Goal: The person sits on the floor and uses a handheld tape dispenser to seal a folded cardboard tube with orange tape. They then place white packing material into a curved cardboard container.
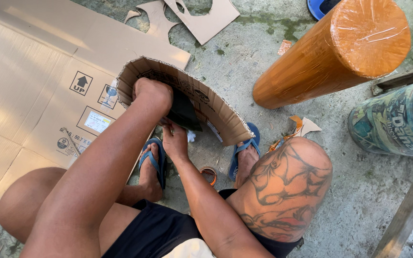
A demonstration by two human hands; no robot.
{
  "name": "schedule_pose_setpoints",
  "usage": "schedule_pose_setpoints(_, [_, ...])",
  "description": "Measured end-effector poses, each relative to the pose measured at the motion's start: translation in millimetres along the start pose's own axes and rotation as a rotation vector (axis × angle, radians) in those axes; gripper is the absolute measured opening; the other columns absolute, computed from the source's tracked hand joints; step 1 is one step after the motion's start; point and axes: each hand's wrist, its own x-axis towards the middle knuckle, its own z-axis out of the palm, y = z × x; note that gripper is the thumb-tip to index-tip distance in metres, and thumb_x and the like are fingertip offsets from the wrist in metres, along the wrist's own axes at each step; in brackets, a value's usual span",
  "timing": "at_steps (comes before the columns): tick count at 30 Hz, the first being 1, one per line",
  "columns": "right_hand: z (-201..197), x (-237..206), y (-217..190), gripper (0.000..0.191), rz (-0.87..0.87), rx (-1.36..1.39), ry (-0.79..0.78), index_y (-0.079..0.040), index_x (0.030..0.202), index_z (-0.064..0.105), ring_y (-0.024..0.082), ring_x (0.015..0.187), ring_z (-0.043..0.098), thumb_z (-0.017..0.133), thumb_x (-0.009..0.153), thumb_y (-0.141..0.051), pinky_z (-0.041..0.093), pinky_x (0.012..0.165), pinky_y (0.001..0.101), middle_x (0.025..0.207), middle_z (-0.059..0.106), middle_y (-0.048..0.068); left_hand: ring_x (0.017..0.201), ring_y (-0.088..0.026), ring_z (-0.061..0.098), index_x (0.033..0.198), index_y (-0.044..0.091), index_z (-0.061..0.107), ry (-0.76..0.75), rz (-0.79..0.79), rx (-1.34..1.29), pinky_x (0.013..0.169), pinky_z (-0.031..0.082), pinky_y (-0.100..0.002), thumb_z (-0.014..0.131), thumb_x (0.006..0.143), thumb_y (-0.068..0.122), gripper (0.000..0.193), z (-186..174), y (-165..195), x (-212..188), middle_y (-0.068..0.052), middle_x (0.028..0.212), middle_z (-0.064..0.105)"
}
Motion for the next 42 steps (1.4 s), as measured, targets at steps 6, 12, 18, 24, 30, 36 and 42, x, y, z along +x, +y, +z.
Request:
schedule_pose_setpoints(6, [-22, -4, 30, 0.036, 0.049, -0.179, 0.376, -0.003, 0.116, 0.063, 0.034, 0.108, 0.068, 0.066, 0.087, -0.024, 0.053, 0.094, 0.0386, 0.115, 0.069, 0.019, 0.097, -0.027, 0.073, 0.105, 0.014, 0.078, 0.205, 0.103, -0.006, 0.07, 0.057, -0.048, 0.078, 0.082, 0.015, 0.024, -10, 9, -45, -0.005, 0.106, 0.076])
schedule_pose_setpoints(12, [-50, -8, 64, 0.058, -0.116, -0.914, -0.094, -0.017, 0.139, 0.061, 0.034, 0.144, 0.05, 0.064, 0.081, -0.014, 0.047, 0.108, 0.0458, 0.15, 0.057, 0.011, 0.093, -0.024, 0.066, 0.093, 0.013, 0.07, 0.714, 0.384, -0.031, 0.079, 0.046, -0.039, 0.073, 0.08, 0.016, 0.014, 3, -20, -124, -0.003, 0.09, 0.068])
schedule_pose_setpoints(18, [-41, -6, 70, 0.05, 0.062, -0.802, -0.471, -0.017, 0.137, 0.06, 0.034, 0.135, 0.049, 0.064, 0.088, -0.028, 0.042, 0.108, 0.0483, 0.142, 0.056, 0.013, 0.095, -0.037, 0.069, 0.115, 0.013, 0.066, 0.423, 0.612, -0.748, 0.082, 0.057, -0.051, 0.072, 0.088, 0.033, 0.035, 58, -1, -166, -0.014, 0.103, 0.07])
schedule_pose_setpoints(24, [-37, -6, 77, 0.042, 0.368, -0.784, -0.263, -0.014, 0.128, 0.064, 0.036, 0.118, 0.06, 0.065, 0.087, -0.025, 0.049, 0.096, 0.047, 0.126, 0.065, 0.015, 0.1, -0.041, 0.068, 0.162, 0.022, 0.008, 0.156, 0.416, -0.544, 0.093, 0.045, -0.065, 0.075, 0.088, 0.039, 0.102, 100, 14, -131, -0.018, 0.117, 0.067])
schedule_pose_setpoints(30, [-56, -1, 73, 0.036, 0.428, -0.789, -0.374, -0.01, 0.118, 0.068, 0.036, 0.098, 0.07, 0.067, 0.083, -0.016, 0.056, 0.082, 0.0455, 0.109, 0.073, 0.017, 0.107, -0.04, 0.068, 0.163, 0.022, 0.008, 0.185, 0.389, -0.702, 0.089, 0.053, -0.059, 0.076, 0.083, 0.038, 0.106, 117, 3, -108, -0.019, 0.134, 0.06])
schedule_pose_setpoints(36, [-90, 11, -9, 0.03, 0.778, -0.905, -1.139, -0.012, 0.114, 0.075, 0.015, 0.071, 0.07, 0.07, 0.085, -0.01, 0.059, 0.056, 0.0307, 0.086, 0.074, 0.008, 0.118, -0.039, 0.063, 0.163, 0.023, 0.009, 0.107, 0.38, -0.634, 0.103, 0.044, -0.059, 0.078, 0.085, 0.035, 0.105, 131, -7, -104, -0.016, 0.147, 0.051])
schedule_pose_setpoints(42, [-130, 24, -121, 0.028, 0.494, -0.573, -1.131, -0.01, 0.111, 0.078, 0.01, 0.061, 0.063, 0.076, 0.085, -0.02, 0.05, 0.048, 0.026, 0.083, 0.075, 0.006, 0.125, -0.034, 0.062, 0.163, 0.021, 0.014, 0.124, 0.358, -0.794, 0.099, 0.052, -0.055, 0.077, 0.083, 0.035, 0.103, 123, -16, -105, -0.014, 0.154, 0.046])
